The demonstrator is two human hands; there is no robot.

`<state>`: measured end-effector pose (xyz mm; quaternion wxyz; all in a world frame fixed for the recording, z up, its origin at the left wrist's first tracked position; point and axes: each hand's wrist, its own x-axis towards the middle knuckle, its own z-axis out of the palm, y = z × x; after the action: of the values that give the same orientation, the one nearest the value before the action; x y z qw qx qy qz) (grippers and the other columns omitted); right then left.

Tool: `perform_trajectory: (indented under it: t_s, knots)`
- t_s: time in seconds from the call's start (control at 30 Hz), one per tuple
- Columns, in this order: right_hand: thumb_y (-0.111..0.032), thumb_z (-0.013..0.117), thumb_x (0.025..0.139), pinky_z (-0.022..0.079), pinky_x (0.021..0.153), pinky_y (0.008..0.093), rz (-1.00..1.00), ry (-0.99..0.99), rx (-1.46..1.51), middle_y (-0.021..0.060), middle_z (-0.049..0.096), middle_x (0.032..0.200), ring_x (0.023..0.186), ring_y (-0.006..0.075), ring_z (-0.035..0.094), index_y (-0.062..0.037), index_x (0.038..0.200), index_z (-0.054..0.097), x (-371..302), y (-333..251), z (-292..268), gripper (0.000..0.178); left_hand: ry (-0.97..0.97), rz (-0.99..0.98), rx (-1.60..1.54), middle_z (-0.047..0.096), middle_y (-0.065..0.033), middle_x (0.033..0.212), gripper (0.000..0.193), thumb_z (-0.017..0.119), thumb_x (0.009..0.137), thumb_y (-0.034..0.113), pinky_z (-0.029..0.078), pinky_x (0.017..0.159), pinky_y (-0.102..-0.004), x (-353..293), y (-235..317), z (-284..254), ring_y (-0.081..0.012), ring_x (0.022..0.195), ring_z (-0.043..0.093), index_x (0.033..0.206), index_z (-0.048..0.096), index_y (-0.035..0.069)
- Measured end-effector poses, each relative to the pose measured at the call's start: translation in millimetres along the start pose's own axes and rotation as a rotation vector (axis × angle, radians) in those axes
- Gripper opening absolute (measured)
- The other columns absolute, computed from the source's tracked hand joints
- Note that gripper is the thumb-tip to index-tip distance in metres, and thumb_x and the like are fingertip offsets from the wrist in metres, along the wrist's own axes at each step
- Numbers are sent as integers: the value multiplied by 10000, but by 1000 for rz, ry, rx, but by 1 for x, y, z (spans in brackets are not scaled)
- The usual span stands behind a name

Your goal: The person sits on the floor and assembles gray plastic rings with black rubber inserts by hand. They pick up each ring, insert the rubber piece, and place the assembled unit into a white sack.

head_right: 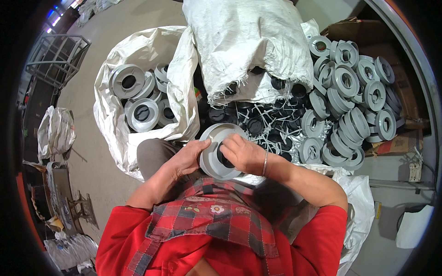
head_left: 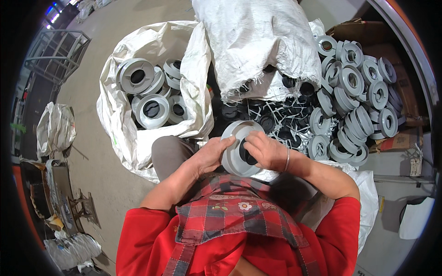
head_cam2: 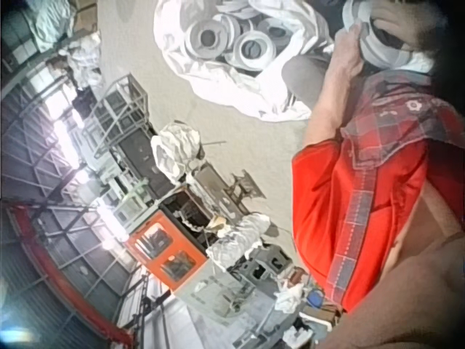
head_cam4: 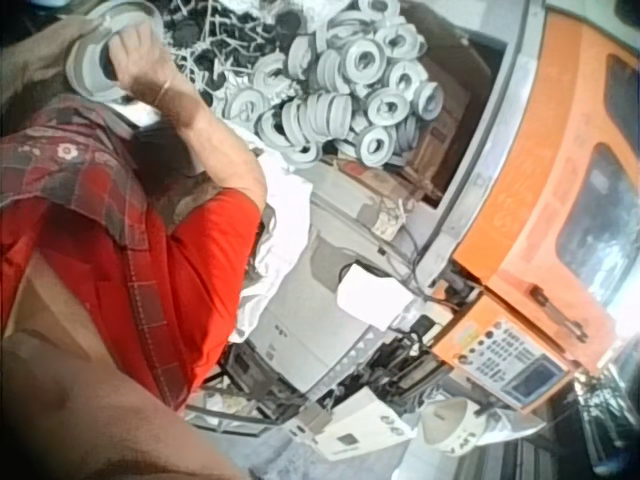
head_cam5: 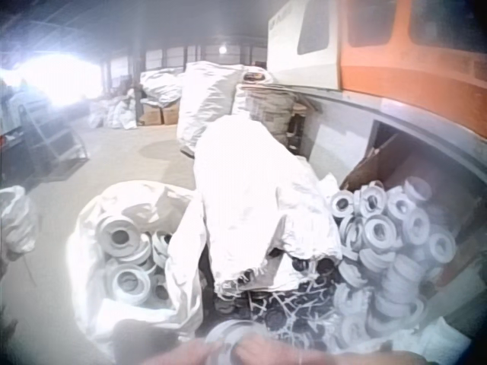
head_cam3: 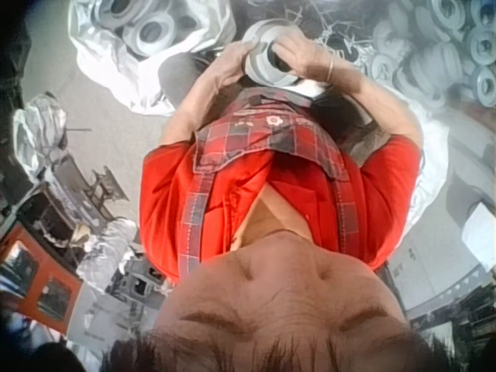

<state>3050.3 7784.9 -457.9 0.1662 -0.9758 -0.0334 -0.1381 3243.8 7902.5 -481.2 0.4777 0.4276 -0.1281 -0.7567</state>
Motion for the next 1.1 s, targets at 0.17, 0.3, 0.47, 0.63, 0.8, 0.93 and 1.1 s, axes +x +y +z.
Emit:
perform_trajectory:
  t_s: [0.17, 0.3, 0.47, 0.63, 0.8, 0.93, 1.1]
  knots:
    - [-82, 775, 511, 450, 831, 420, 58, -46, 61, 193, 469, 1111, 976, 378, 464, 33, 1144, 488, -1, 3, 3, 704, 21, 40, -42, 605, -79, 1041, 357, 549, 935, 251, 524, 771, -329, 1, -2, 7, -156, 883, 615, 1155, 519, -29]
    - [-99, 762, 554, 445, 824, 415, 171, 24, 171, 179, 470, 1093, 960, 365, 459, 1, 1139, 507, 4, 2, 2, 645, 39, 83, -114, 597, -84, 1049, 343, 539, 939, 248, 523, 797, -333, 1, -8, 9, -159, 902, 613, 1162, 515, -11]
    - [-126, 773, 562, 426, 834, 413, 328, 268, 310, 158, 487, 1049, 937, 337, 467, -49, 1141, 532, -1, 2, 11, 631, 147, 25, -293, 590, -87, 1069, 331, 546, 935, 239, 506, 850, -359, -1, 2, 26, -167, 956, 598, 1160, 515, -3]
    - [-229, 784, 566, 417, 850, 389, 544, 162, 239, 155, 522, 1005, 951, 342, 474, -73, 1138, 545, -2, 2, 20, 640, 80, 114, -125, 583, -84, 1074, 371, 551, 932, 258, 502, 826, -344, 9, -14, 16, -169, 952, 588, 1185, 495, -7]
    - [-281, 784, 635, 442, 844, 380, 762, 241, 511, 175, 537, 1044, 983, 310, 515, -56, 1158, 544, -1, 5, 22, 618, 133, 259, 114, 578, -43, 957, 375, 589, 911, 266, 474, 711, -273, 11, -27, 14, -110, 828, 552, 1147, 504, -12]
    - [-506, 450, 924, 473, 464, 283, 1228, -19, 1904, 202, 636, 780, 541, 211, 597, 42, 1066, 555, -11, 31, 32, 576, 161, 510, 480, 554, -10, 868, 375, 615, 892, 287, 437, 637, -234, 2, -19, 34, -70, 733, 502, 1095, 512, -11]
    - [-345, 811, 628, 531, 748, 336, 715, 204, 466, 233, 630, 935, 844, 302, 651, -6, 1343, 321, -21, 13, 29, 931, 180, 375, 369, 567, -6, 904, 329, 610, 886, 195, 437, 679, -226, 13, -30, 24, -58, 784, 509, 1128, 503, 1]
